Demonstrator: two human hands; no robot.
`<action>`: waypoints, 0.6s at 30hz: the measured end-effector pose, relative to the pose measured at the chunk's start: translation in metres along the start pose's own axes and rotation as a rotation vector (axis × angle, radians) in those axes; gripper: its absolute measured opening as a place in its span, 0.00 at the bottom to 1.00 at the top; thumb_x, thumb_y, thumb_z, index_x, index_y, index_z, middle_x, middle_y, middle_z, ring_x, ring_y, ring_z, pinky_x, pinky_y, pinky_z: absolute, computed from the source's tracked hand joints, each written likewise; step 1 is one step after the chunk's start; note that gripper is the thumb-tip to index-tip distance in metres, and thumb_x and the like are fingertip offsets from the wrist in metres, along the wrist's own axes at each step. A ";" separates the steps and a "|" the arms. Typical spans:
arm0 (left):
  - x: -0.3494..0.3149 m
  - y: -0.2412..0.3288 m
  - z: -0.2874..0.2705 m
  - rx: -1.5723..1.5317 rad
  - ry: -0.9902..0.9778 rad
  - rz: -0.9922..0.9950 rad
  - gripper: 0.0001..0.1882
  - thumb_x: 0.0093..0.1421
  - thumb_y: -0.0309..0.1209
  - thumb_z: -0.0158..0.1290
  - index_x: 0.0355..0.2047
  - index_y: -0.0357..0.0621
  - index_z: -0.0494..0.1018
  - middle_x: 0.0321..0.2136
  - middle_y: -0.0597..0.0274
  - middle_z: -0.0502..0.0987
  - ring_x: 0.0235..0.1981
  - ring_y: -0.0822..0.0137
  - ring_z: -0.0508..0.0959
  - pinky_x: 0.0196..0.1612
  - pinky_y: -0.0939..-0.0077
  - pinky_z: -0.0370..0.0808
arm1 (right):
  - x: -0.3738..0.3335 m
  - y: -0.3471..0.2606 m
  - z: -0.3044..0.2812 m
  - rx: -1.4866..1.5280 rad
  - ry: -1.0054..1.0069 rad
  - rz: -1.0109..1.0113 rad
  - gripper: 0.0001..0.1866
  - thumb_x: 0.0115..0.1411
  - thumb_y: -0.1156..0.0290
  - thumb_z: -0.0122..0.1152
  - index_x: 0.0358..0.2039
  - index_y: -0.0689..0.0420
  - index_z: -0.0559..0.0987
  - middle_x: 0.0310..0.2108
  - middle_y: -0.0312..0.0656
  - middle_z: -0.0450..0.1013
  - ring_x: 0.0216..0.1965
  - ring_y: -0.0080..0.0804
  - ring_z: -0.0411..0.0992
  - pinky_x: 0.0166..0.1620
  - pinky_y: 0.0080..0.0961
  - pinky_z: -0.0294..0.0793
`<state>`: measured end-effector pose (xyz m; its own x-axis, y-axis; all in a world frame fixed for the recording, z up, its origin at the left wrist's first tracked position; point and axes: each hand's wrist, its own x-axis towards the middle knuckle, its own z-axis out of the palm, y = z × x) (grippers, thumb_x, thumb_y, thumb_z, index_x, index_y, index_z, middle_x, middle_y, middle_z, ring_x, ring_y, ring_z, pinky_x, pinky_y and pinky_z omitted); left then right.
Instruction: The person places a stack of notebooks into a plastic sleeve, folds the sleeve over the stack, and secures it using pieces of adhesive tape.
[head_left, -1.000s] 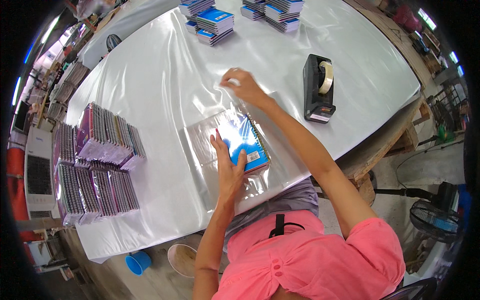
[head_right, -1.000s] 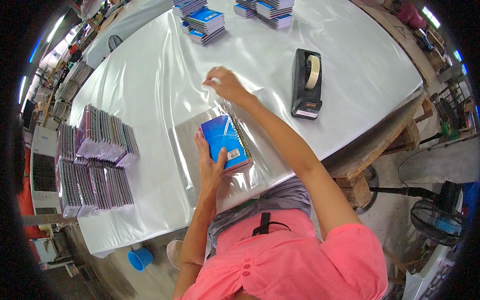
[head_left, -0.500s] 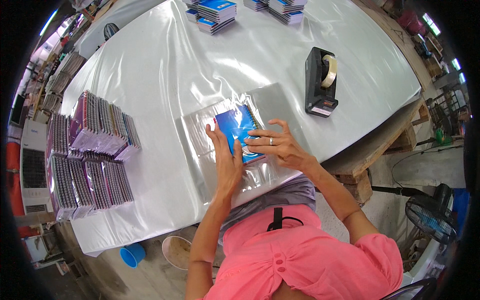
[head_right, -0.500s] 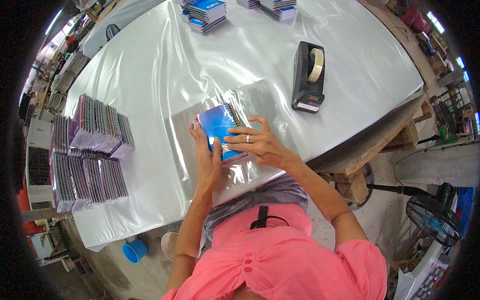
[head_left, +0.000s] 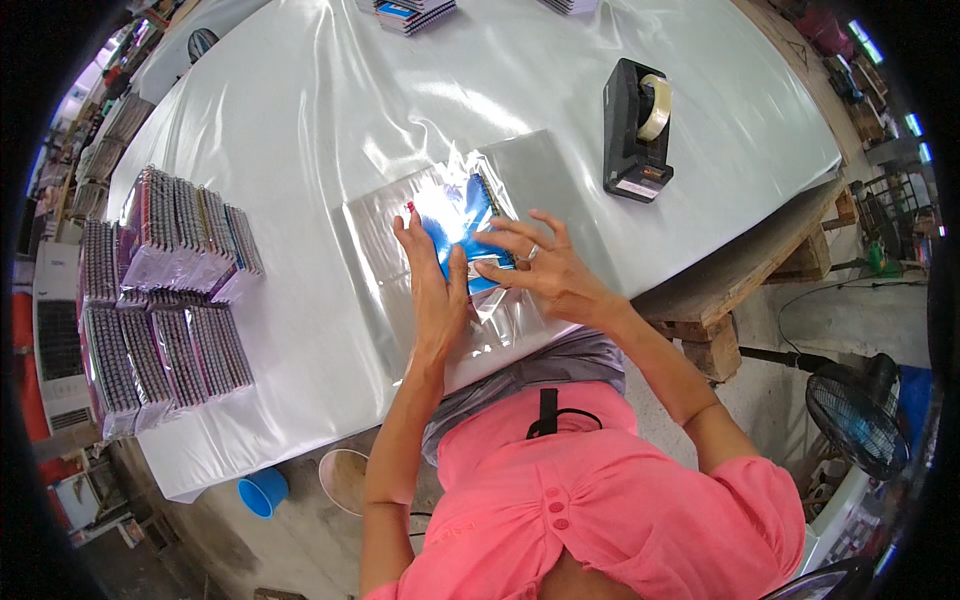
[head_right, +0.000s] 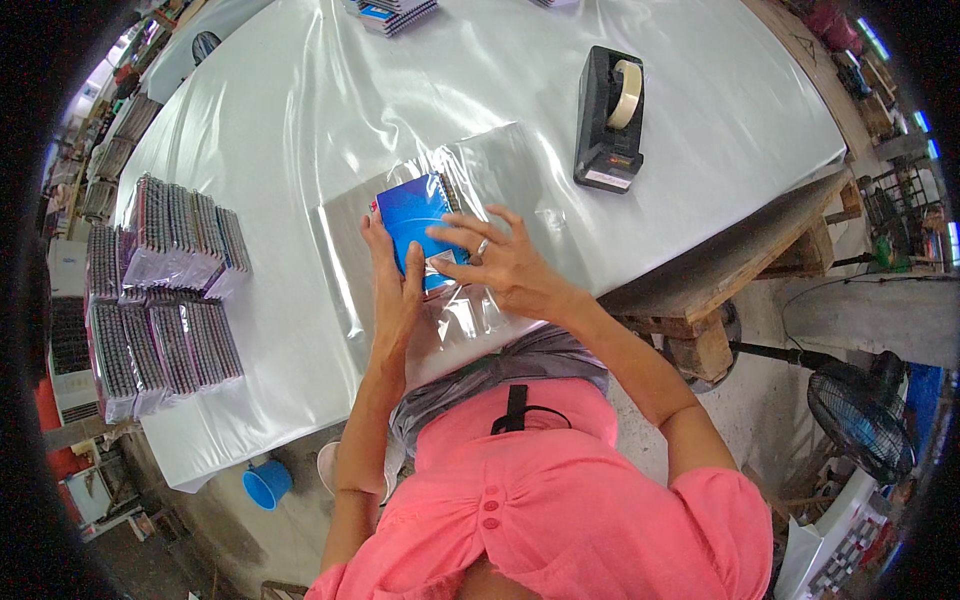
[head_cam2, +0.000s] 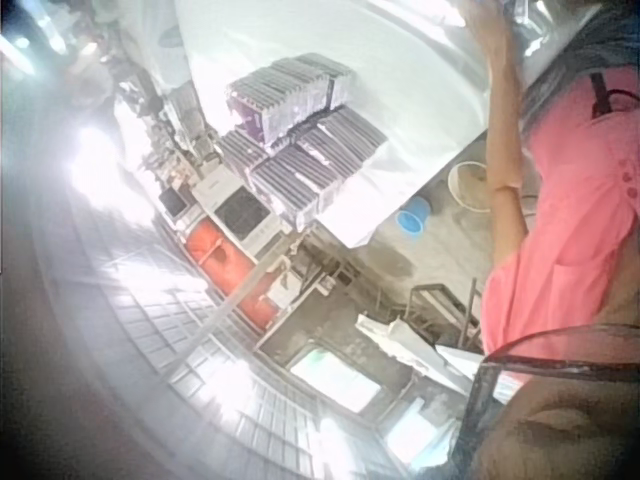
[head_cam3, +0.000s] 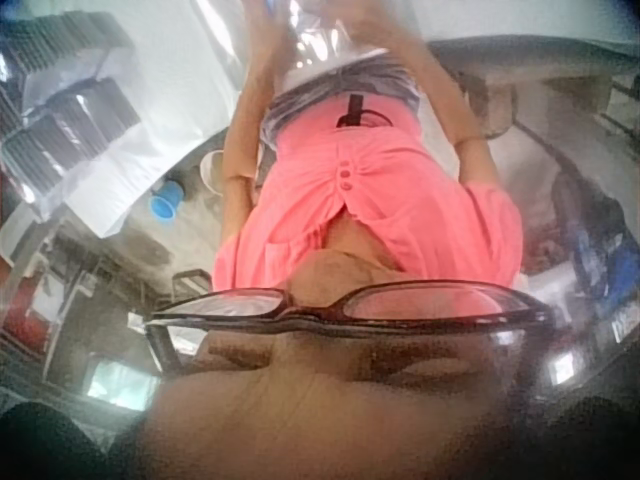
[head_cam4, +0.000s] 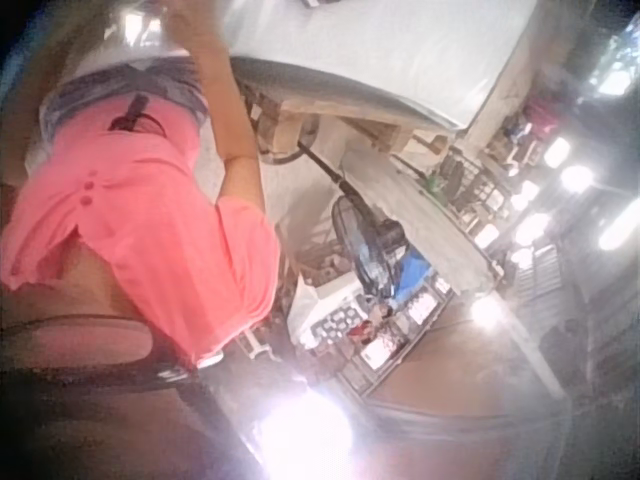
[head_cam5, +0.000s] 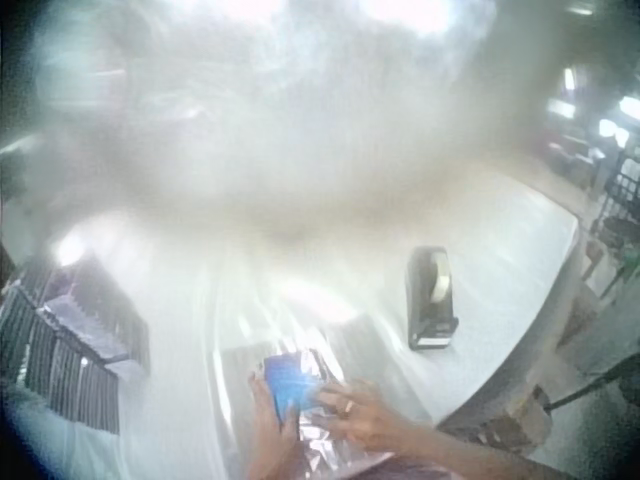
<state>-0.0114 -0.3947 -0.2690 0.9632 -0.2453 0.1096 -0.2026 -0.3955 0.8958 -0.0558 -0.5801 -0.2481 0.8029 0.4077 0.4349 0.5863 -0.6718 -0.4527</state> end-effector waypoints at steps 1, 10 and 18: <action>-0.001 -0.001 0.000 0.062 0.010 -0.005 0.36 0.69 0.40 0.42 0.67 0.31 0.41 0.68 0.36 0.33 0.70 0.44 0.41 0.68 0.58 0.48 | 0.000 0.000 -0.005 -0.013 -0.001 -0.003 0.24 0.54 0.81 0.51 0.51 0.46 0.77 0.55 0.30 0.71 0.62 0.24 0.62 0.64 0.48 0.45; 0.001 0.005 0.003 0.077 0.074 0.043 0.33 0.69 0.40 0.40 0.68 0.37 0.43 0.67 0.31 0.36 0.69 0.40 0.44 0.65 0.55 0.54 | -0.004 0.004 -0.006 -0.080 -0.038 -0.066 0.21 0.55 0.79 0.51 0.47 0.45 0.79 0.52 0.28 0.73 0.59 0.23 0.66 0.59 0.45 0.50; -0.020 -0.021 -0.057 0.612 0.019 0.073 0.40 0.65 0.48 0.46 0.66 0.34 0.47 0.68 0.40 0.40 0.70 0.43 0.41 0.65 0.41 0.44 | -0.001 0.001 -0.015 -0.122 -0.071 -0.072 0.27 0.49 0.87 0.51 0.47 0.44 0.79 0.51 0.27 0.74 0.59 0.23 0.66 0.60 0.46 0.50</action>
<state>-0.0165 -0.3310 -0.2652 0.9447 -0.2778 0.1740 -0.3277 -0.8158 0.4766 -0.0577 -0.5907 -0.2369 0.7675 0.4970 0.4050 0.6286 -0.7076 -0.3228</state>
